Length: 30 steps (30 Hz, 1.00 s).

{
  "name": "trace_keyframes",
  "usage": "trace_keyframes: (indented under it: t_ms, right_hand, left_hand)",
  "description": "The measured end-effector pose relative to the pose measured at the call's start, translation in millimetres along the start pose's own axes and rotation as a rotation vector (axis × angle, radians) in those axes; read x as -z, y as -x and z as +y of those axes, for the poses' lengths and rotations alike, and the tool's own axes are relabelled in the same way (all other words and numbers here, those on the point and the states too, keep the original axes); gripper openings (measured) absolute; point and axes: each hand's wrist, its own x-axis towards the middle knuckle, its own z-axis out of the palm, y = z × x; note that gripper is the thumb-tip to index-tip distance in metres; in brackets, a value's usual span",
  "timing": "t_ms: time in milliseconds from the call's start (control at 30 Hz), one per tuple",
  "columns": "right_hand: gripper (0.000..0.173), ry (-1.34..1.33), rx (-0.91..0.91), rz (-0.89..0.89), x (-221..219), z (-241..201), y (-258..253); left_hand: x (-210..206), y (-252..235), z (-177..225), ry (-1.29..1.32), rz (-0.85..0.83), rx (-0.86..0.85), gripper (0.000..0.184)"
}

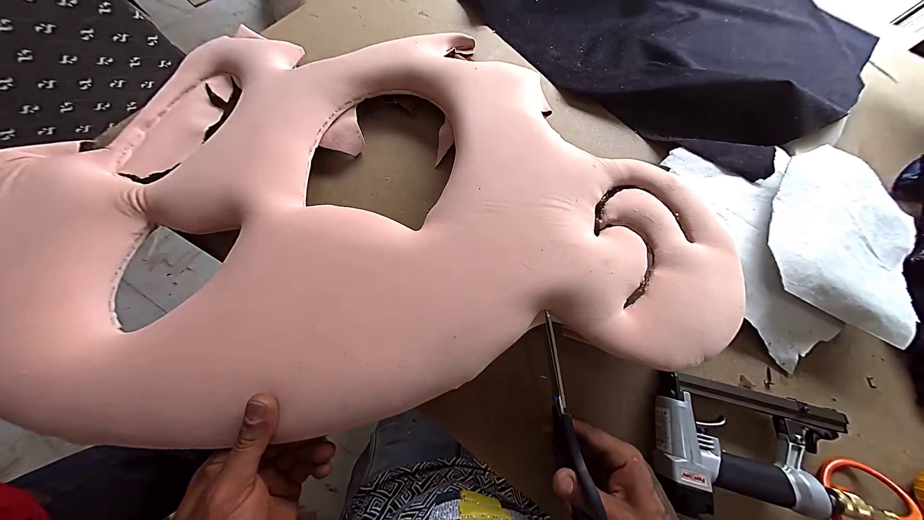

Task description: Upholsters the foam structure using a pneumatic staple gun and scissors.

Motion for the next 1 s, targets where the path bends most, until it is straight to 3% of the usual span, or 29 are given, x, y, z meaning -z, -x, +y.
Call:
trace_keyframes:
  t_ms: [267, 433, 533, 1000]
  right_hand:
    - [0.053, 0.123, 0.164, 0.094, -6, 1, -3]
    - [0.056, 0.099, 0.233, 0.035, -6, 11, -1]
    - [0.062, 0.054, 0.252, 0.032, -8, 5, -4]
    - [0.052, 0.043, 0.328, 0.04, 7, -6, -33]
  left_hand:
    - [-4, 9, 36, 0.004, -0.073, -0.08, 0.045]
    - [-4, 12, 49, 0.005, -0.11, -0.13, 0.041]
    - [-5, 13, 53, 0.011, -0.107, -0.136, 0.041]
    - [-3, 10, 57, 0.009, -0.14, -0.146, 0.041]
